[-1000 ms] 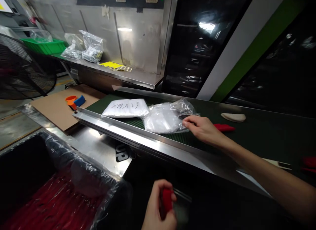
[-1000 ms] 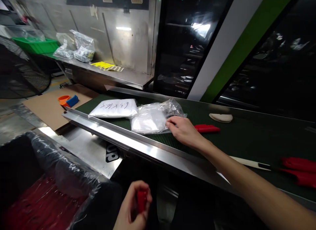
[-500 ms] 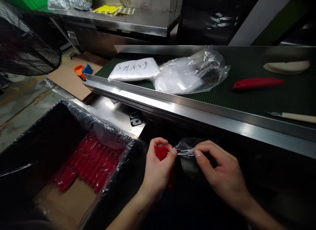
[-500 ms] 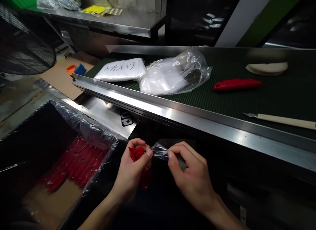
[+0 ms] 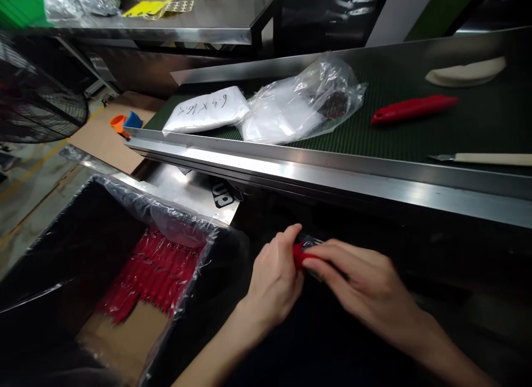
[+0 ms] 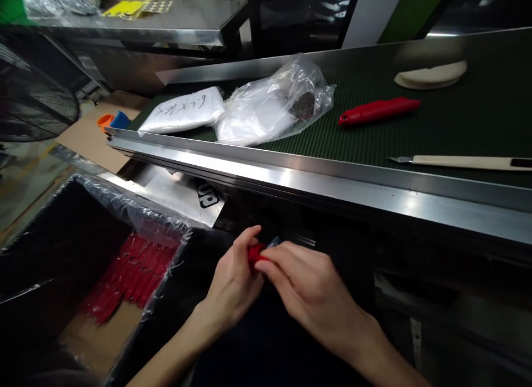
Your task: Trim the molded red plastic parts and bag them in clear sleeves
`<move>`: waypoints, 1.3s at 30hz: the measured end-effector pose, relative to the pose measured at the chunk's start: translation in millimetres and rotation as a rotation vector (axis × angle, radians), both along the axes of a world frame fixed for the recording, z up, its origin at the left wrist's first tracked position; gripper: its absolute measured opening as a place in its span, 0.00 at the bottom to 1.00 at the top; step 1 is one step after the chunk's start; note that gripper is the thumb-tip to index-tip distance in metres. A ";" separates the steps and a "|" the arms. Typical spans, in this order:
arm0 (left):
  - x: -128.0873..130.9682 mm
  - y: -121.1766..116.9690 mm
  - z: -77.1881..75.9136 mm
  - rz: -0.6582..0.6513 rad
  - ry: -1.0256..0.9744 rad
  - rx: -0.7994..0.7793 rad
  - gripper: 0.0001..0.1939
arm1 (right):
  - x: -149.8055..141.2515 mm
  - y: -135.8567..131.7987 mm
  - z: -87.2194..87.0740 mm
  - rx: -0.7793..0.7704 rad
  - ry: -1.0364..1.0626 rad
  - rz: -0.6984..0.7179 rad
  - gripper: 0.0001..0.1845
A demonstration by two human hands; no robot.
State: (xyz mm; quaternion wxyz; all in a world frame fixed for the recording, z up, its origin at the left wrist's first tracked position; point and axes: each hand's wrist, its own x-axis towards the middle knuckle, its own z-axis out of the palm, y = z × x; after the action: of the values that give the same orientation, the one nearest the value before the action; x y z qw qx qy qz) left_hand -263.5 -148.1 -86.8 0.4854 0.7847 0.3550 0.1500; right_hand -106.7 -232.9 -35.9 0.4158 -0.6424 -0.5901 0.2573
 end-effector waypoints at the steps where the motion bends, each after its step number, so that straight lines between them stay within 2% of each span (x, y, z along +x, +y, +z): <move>1: 1.0 2.7 0.0 0.025 0.011 -0.014 0.34 | 3.3 -7.8 0.2 0.015 -0.017 -0.140 0.06; 4: 2.8 15.0 -0.7 0.137 0.020 -0.151 0.23 | 13.8 -35.0 0.4 -0.072 -0.087 -0.519 0.09; 5: 3.2 19.3 -1.2 0.177 0.011 -0.218 0.17 | 16.0 -43.6 0.0 -0.104 -0.100 -0.577 0.11; 7: 4.1 26.3 -2.3 0.241 -0.017 -0.355 0.09 | 16.3 -57.2 -1.0 -0.093 -0.126 -0.593 0.11; 9: 5.8 29.9 -2.9 0.290 -0.044 -0.467 0.09 | 11.5 -64.3 -0.6 0.014 -0.200 -0.505 0.07; 13: 8.9 28.0 -1.3 0.359 -0.101 -0.605 0.12 | -2.8 -60.9 4.7 0.226 -0.430 -0.228 0.09; 18: 7.1 21.0 4.8 0.373 -0.156 -0.638 0.11 | -12.4 -48.8 2.4 0.349 -0.506 -0.187 0.11; 23: 4.1 15.4 9.7 0.327 -0.179 -0.564 0.10 | -12.5 -48.7 -10.8 0.385 -0.559 -0.083 0.11; 28: -0.4 15.0 10.3 0.256 -0.164 -0.371 0.07 | -5.9 -57.2 -26.6 0.309 -0.728 0.177 0.15; 30: -3.0 11.6 10.1 0.206 -0.151 -0.288 0.05 | -5.0 -56.3 -31.1 0.285 -0.769 0.192 0.15; 32: -4.8 4.9 9.0 0.187 -0.158 -0.210 0.05 | -7.8 -51.4 -33.5 0.280 -0.733 0.124 0.13; 34: -5.3 -3.9 6.0 0.217 -0.177 -0.150 0.04 | -14.9 -44.1 -34.4 0.287 -0.592 0.003 0.10; 36: -4.3 -13.1 0.9 0.282 -0.188 -0.121 0.04 | -25.5 -37.2 -35.9 0.284 -0.398 -0.204 0.09; 39: -2.1 -24.3 -10.4 0.387 -0.184 -0.142 0.04 | -44.9 -33.0 -42.8 0.181 -0.124 -0.545 0.02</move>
State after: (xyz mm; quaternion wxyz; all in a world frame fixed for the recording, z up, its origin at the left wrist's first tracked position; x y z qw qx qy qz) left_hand -265.6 -172.4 -97.1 0.5319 0.6489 0.4630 0.2859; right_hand -151.7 -265.9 -78.7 0.4884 -0.7518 -0.4409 0.0426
